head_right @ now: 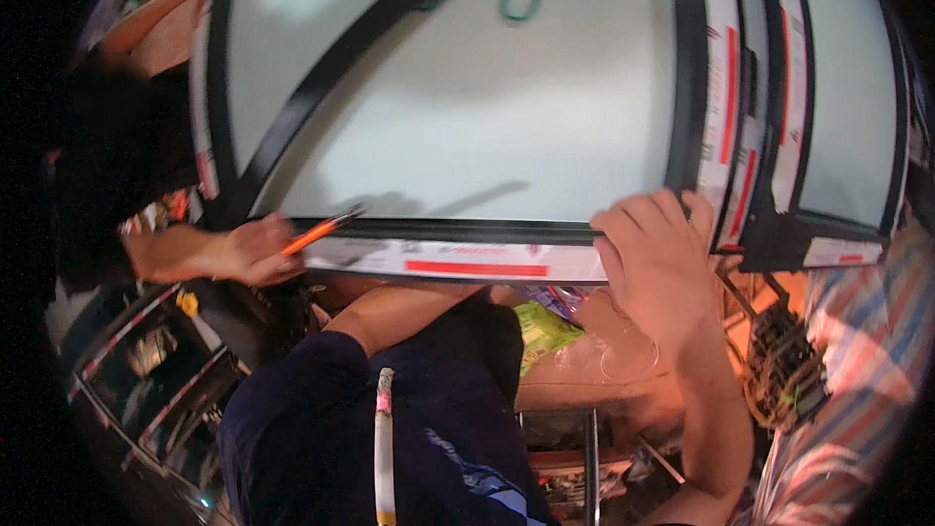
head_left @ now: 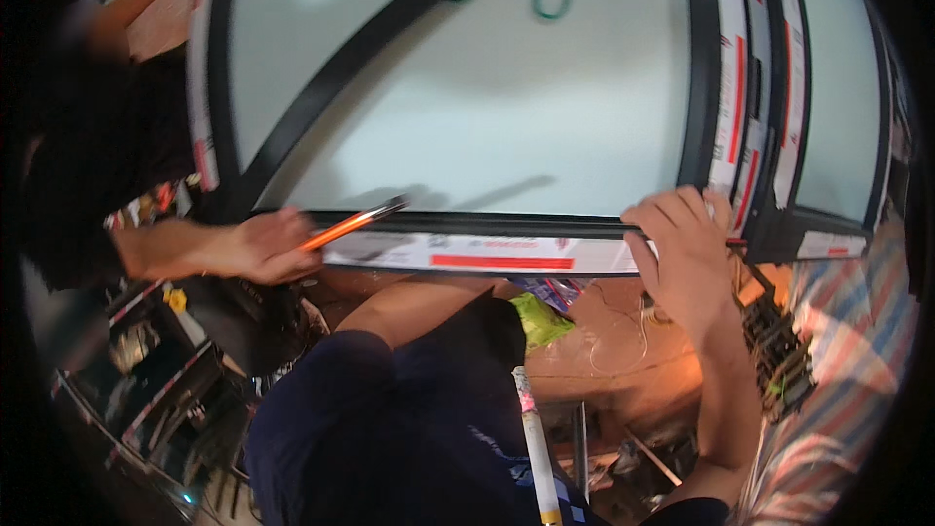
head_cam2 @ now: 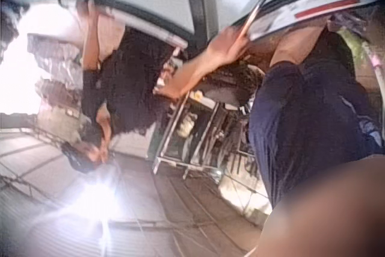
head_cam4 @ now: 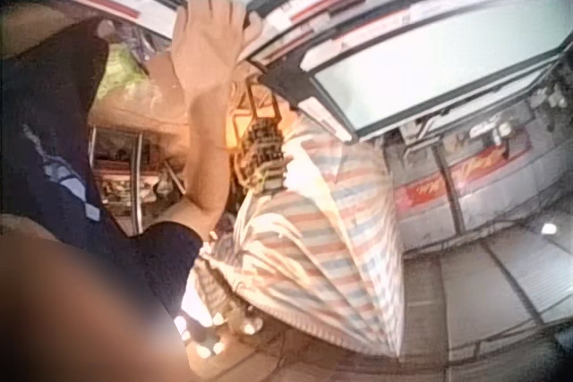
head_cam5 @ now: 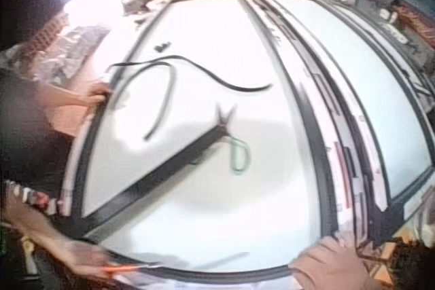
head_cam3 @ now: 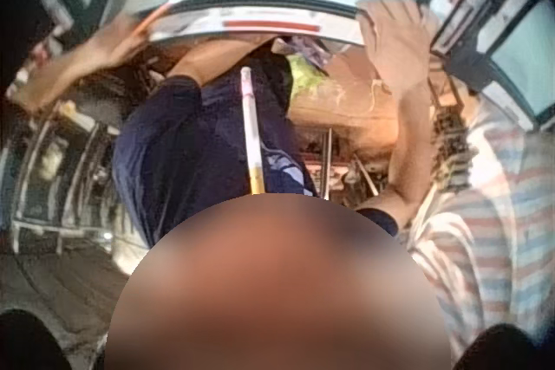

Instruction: The person retrieves a metal frame and small parts from a cluttered pile, then moves to a workbench to fit a black rubber seal into the groove of a large glass window frame. They use a pencil to mark the frame while another person assists nearby.

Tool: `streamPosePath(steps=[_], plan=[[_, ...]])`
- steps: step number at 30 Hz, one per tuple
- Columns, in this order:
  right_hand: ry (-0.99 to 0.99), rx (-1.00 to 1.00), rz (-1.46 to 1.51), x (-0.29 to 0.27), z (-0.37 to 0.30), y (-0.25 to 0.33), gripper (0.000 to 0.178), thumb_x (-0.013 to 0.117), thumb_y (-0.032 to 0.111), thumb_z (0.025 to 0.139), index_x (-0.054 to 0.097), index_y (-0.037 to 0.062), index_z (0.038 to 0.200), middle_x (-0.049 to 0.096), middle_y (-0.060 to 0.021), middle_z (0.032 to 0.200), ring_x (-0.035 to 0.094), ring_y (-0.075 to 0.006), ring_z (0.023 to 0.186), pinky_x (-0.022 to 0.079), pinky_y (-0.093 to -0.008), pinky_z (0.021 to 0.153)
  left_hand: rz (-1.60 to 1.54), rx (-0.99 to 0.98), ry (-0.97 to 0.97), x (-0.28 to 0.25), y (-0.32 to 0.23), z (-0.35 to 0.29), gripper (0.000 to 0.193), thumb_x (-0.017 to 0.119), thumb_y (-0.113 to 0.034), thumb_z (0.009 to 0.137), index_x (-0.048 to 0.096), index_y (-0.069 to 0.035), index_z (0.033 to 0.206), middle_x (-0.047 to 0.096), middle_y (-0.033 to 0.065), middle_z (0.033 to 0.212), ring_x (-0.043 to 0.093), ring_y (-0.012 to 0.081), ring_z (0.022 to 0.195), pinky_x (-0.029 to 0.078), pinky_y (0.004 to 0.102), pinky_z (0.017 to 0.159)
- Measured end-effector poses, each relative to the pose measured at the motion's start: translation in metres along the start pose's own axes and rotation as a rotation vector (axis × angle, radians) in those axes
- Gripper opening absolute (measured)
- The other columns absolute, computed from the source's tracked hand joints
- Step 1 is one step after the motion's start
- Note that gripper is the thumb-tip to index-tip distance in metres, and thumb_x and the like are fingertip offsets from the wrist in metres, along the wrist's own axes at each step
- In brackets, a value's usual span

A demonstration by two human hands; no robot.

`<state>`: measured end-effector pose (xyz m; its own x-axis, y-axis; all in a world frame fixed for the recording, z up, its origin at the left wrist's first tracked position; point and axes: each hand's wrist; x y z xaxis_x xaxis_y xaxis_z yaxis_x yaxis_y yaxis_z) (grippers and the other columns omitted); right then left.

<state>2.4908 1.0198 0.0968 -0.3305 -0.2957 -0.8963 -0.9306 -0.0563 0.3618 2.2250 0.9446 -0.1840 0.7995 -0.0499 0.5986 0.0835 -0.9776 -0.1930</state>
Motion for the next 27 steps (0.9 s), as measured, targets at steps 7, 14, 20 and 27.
streamPosePath(steps=[7, 14, 20, 27], plan=[[-0.367, -0.023, 0.198, 0.025, -0.03, 0.139, 0.033, 0.08, 0.017, 0.087, 0.075, 0.0139, 0.12, 0.064, -0.0078, 0.106, 0.064, -0.0306, 0.102, 0.05, -0.0466, 0.092, 0.618, -0.086, -0.14, -0.013, -0.012, -0.069, 0.037, 0.063, -0.035, 0.108, 0.071, -0.014, 0.137, 0.075, 0.0081, 0.115, 0.068, 0.0196, 0.094, 0.053, 0.0391, 0.075], [-0.382, -0.112, -0.192, 0.072, 0.015, 0.244, 0.031, 0.072, 0.027, 0.094, 0.079, 0.0143, 0.121, 0.065, -0.005, 0.107, 0.065, -0.0232, 0.104, 0.045, -0.0485, 0.093, 0.76, 0.593, 0.021, -0.003, -0.003, -0.17, 0.033, 0.07, -0.037, 0.103, 0.074, -0.008, 0.118, 0.076, 0.0035, 0.103, 0.067, 0.015, 0.085, 0.051, 0.0307, 0.072], [-0.341, -0.181, -0.443, 0.087, 0.031, 0.254, 0.019, 0.066, 0.023, 0.097, 0.081, 0.0165, 0.105, 0.071, -0.0038, 0.104, 0.066, -0.0238, 0.107, 0.044, -0.0497, 0.101, 0.765, 0.169, -0.074, -0.01, 0.007, -0.22, 0.03, 0.072, -0.04, 0.102, 0.076, -0.012, 0.114, 0.077, 0.001, 0.106, 0.066, 0.0111, 0.087, 0.048, 0.0279, 0.078], [-0.262, -0.29, -0.406, 0.109, 0.047, 0.237, 0.023, 0.061, 0.023, 0.104, 0.083, 0.0168, 0.109, 0.078, -0.0084, 0.126, 0.069, -0.027, 0.123, 0.04, -0.0557, 0.112, 0.844, 0.177, -0.088, -0.029, 0.019, -0.26, 0.029, 0.07, -0.038, 0.104, 0.075, -0.01, 0.112, 0.078, 0.002, 0.109, 0.067, 0.0139, 0.095, 0.05, 0.0305, 0.08]])
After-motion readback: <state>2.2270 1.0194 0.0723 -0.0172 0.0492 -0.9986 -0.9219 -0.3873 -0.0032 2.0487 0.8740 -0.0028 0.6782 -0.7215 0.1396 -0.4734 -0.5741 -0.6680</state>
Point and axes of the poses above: each hand's wrist, its own z-axis towards the middle knuckle, its own x-axis out of the palm, y = z × x
